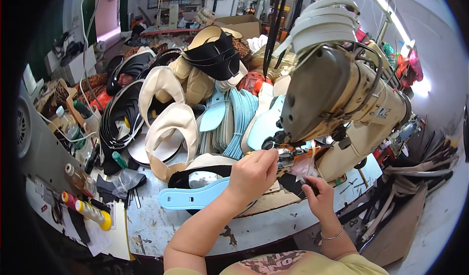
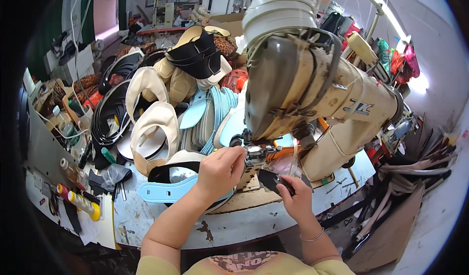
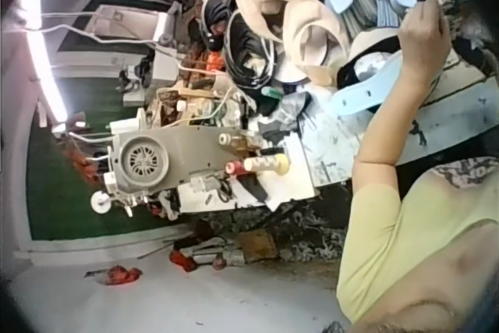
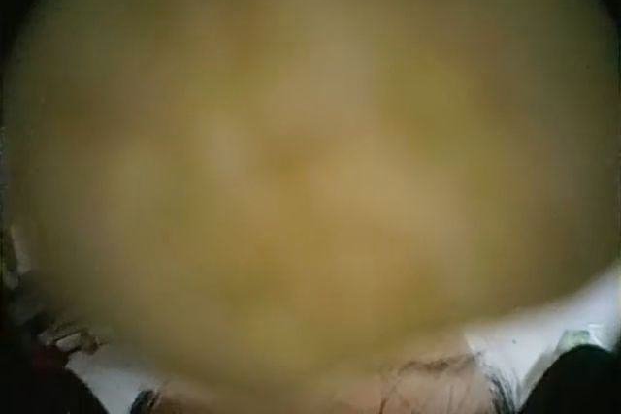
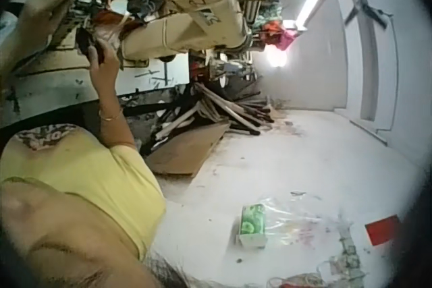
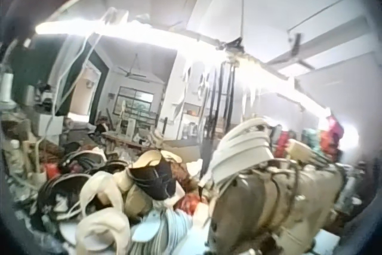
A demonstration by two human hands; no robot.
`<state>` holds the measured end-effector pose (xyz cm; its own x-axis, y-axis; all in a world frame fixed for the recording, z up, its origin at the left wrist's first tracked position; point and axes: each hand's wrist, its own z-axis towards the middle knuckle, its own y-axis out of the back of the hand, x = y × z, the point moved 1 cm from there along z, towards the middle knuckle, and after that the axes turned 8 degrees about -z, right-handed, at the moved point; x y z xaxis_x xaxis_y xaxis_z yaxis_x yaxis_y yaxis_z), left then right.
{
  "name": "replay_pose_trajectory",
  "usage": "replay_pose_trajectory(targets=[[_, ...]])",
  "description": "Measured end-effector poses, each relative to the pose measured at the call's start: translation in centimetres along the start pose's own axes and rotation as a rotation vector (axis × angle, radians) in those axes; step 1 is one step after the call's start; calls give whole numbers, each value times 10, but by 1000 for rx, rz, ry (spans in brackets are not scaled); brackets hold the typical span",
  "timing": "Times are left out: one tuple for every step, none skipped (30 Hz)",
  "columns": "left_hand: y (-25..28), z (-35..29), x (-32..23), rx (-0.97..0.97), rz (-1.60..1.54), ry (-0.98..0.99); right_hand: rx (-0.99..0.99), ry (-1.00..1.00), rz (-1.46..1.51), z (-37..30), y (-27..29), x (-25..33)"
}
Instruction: The person stitches shoe components using a sewing machine and trims material with snips. The person then sorts and fits shoe pieces together by hand before positioning them under the sewing machine.
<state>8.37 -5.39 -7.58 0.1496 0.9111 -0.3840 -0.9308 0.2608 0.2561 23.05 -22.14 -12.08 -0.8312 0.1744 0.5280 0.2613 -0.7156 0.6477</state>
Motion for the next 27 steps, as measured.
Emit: replay_pose_trajectory(targets=[[-2,1,-1,-15,-19,-9,9,6,-7,1,1,0],[-3,1,-2,-24,-20,-1,19,-11,8,1,2,1],[-5,1,-3,-13,-28,6,26,-26,25,1,2,2],[-6,1,-4,-2,-36,12,31,-20,19,1,2,2],[-7,2,-5,-10,-37,15,40,-24,26,1,2,0],[-7,2,-6,-10,-40,12,50,-30,36,0,1,0],[-8,2,-7,-10,-42,8,55,-28,32,0,2,1],[-9,2,-7,-14,-43,12,62,-10,24,0,2,2],[-10,3,-8,-14,-49,10,68,8,16,1,3,2],[-12,3,-8,-13,-55,8,72,10,13,1,3,1],[-13,3,-9,-16,-56,11,66,41,-5,0,3,-1],[-13,3,-10,-12,-58,14,60,74,-22,0,2,-2],[-14,4,-10,-7,-61,17,63,77,-23,0,3,-3],[-14,4,-11,-11,-59,19,71,61,-12,-1,2,-3],[-15,4,-11,-11,-65,21,78,44,-2,-1,3,-3],[-15,4,-11,-11,-70,24,81,46,-4,-1,3,-3],[-16,3,-11,-13,-70,26,70,85,-19,-1,3,-4],[-16,4,-11,-16,-71,21,59,124,-34,-1,3,-4],[-17,4,-11,-19,-72,15,61,125,-35,-1,3,-4],[-17,4,-11,-21,-73,17,65,110,-24,-2,3,-5],[-18,4,-11,-21,-72,17,69,96,-11,-2,3,-5],[-18,4,-12,-20,-71,16,71,97,-12,-3,3,-6],[-18,4,-12,-22,-70,18,73,107,-17,-3,3,-6],[-19,4,-12,-18,-70,21,74,117,-21,-3,3,-6],[-19,4,-12,-13,-70,25,76,118,-21,-2,3,-6],[-19,4,-11,-14,-69,26,81,118,-26,-2,4,-5],[-20,4,-11,-9,-71,24,85,116,-32,-2,4,-5]])
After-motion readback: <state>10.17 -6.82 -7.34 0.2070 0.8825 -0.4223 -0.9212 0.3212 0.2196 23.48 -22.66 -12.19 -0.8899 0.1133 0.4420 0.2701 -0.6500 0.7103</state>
